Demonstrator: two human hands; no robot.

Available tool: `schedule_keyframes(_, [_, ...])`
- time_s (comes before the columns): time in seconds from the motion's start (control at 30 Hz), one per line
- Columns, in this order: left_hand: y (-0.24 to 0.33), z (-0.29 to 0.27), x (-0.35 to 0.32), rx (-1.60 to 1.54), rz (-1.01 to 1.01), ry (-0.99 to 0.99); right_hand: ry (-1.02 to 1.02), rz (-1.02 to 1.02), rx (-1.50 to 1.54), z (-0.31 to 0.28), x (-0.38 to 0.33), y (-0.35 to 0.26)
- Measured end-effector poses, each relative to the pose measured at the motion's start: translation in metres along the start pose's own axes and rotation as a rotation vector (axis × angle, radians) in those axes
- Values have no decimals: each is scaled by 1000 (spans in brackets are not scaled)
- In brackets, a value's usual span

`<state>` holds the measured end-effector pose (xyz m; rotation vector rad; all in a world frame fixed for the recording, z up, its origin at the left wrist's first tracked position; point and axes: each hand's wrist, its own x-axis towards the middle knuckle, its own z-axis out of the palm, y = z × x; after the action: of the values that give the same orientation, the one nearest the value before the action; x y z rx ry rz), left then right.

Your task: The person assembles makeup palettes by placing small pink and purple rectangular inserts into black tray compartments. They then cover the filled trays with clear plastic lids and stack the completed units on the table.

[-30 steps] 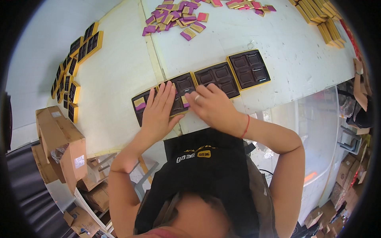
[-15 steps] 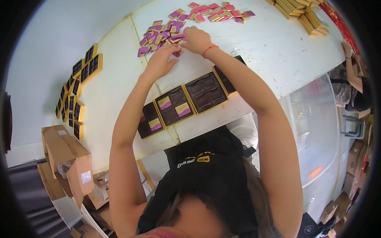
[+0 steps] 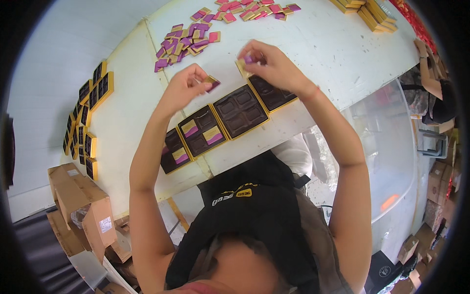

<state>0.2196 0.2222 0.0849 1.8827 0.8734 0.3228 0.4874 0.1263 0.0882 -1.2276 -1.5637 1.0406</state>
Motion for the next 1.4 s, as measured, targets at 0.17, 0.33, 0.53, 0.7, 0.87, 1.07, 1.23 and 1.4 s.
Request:
schedule_keyframes(0.17, [43,38,-46,173,41,-17,-59,152,395,32,-65,-28])
schedule_keyframes(0.33, [41,53,-54,408,105,93,69,-216,-394,41,-81,-15])
schedule_keyframes(0.53, [27,72,-83,762,413,168,4,-377,-593,30,-78,-8])
schedule_keyframes(0.7, [20,81,-88,860,374,104,-101,-486,-767,26,-81,-8])
schedule_keyframes(0.87, [41,70,-76,832,410,93,-200,-460,-770,17,-84,-28])
schedule_keyframes(1.07, [5,10,52,740,415,440,209,-326,-684,-44,20,19])
schedule_keyframes(1.23, [11,0,127,879,180,345,433,-533,-935,-72,125,93])
schedule_keyframes(1.4, [-3,-5,132,834,168,308,352,-243,-1160,-66,162,96])
